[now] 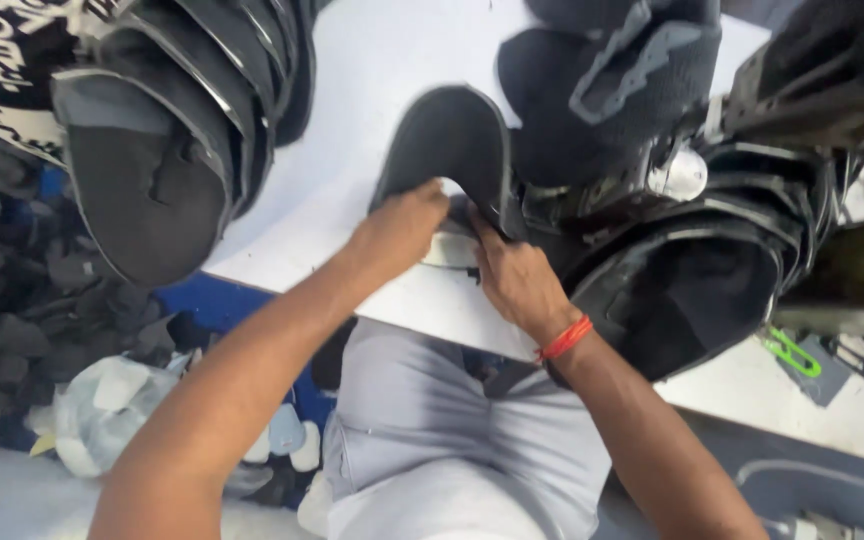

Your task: The person sits at a workbench covered with black knit shoe uppers, picks up an upper, turns and folds it to right it, wipes its surface with a gray cloth, and sets it back on the bench. They repeat this with another upper and then move toward the sewing machine at the end.

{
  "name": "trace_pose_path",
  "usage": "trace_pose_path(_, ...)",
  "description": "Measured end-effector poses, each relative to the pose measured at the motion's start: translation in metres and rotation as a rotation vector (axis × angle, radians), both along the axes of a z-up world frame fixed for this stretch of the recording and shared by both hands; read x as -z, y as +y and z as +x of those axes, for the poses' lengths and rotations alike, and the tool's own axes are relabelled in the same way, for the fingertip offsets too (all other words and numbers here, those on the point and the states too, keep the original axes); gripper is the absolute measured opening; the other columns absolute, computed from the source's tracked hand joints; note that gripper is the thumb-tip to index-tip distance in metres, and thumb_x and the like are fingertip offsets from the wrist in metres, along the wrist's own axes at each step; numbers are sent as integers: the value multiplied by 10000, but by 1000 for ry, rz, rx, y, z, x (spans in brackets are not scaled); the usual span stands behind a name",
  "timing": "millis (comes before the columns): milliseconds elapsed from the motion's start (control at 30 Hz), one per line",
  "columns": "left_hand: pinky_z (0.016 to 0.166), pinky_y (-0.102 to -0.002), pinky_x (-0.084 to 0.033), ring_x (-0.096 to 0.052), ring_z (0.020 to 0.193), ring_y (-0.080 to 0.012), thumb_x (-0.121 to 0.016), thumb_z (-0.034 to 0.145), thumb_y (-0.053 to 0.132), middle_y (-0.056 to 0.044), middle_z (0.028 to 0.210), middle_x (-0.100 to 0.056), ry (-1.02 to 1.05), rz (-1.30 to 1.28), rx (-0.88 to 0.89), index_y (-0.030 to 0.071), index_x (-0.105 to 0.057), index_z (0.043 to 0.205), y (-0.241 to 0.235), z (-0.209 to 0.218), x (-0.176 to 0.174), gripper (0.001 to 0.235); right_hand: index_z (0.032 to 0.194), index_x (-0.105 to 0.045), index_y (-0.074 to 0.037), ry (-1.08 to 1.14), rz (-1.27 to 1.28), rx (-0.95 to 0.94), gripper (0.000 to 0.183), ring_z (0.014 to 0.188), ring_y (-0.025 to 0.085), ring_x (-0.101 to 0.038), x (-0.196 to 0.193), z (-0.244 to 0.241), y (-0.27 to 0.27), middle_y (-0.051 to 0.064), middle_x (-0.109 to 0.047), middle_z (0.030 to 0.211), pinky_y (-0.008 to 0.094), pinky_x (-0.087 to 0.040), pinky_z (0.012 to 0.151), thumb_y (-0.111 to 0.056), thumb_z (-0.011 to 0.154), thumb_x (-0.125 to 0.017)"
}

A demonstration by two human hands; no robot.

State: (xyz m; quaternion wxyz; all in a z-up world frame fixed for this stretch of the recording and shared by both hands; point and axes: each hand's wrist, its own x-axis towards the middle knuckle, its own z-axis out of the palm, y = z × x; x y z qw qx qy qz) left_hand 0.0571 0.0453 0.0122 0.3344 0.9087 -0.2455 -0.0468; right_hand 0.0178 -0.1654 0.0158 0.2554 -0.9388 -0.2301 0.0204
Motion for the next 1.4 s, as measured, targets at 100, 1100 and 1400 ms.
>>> trace_pose_path(100,846,-462,-586,-706,1000,-409,-572,903,-48,-273,1419,-558,20,287,59,-73,-587,1285,0,-24,3,383,1442,-472,113,-274,-49,-17,669,602,422,-672,12,-4,10,308,-703,886,476,-564,553,-90,824,-628)
trace_pose_path(1100,709,-397,-621,-758,884,-283,-604,973,185,-101,978,-700,-227,228,-415,134,-552,1069,-64,-17,68,121,1288,-680,-89,-77,110,221,421,869,450,-697,24,-11,11,256,-707,1007,506,-577,775,-1,880,-622)
trace_pose_path(1400,999,-189,-572,-724,1209,-135,-542,868,117,-116,1385,-618,-896,777,-9,-52,-639,1269,-25,-45,102,446,1360,-651,-113,-120,-66,125,595,744,444,-696,23,-15,17,230,-734,958,506,-574,669,12,778,-661)
